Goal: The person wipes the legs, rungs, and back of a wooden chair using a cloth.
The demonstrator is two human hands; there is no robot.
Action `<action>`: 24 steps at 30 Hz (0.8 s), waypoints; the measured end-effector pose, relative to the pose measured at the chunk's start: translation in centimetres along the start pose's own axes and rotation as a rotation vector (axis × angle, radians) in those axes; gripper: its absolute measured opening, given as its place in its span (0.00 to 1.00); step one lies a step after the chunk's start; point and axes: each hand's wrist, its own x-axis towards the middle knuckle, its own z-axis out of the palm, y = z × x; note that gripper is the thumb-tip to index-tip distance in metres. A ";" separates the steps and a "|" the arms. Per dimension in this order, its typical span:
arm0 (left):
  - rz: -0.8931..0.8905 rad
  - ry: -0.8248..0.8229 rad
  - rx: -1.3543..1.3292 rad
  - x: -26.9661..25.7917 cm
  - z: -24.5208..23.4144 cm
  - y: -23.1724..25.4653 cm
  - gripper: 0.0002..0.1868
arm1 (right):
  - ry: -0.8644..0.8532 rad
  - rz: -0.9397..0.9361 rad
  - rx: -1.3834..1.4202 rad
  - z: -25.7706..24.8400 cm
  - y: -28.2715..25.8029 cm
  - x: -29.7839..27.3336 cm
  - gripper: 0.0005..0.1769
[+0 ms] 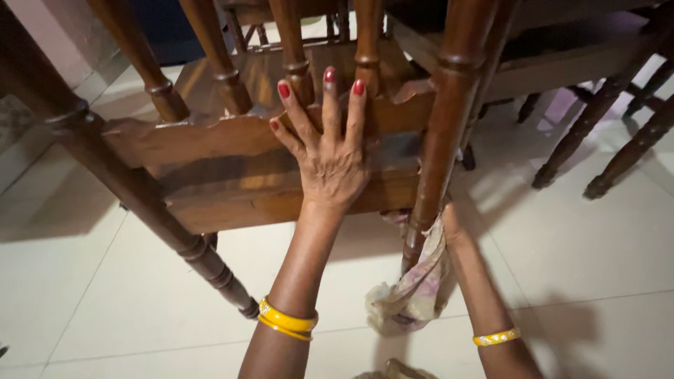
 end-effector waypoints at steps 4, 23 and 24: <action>-0.011 0.019 0.027 0.1 -0.4 0.2 0.47 | 0.562 -0.386 -0.331 2.7 1.9 -0.9 0.31; -0.064 0.069 -0.106 -0.8 0.7 1.2 0.40 | 0.600 -0.049 -0.217 -2.3 13.4 -7.3 0.31; -0.064 0.063 -0.093 -0.8 0.6 1.2 0.39 | 0.504 0.045 -0.182 -2.8 12.8 -6.9 0.31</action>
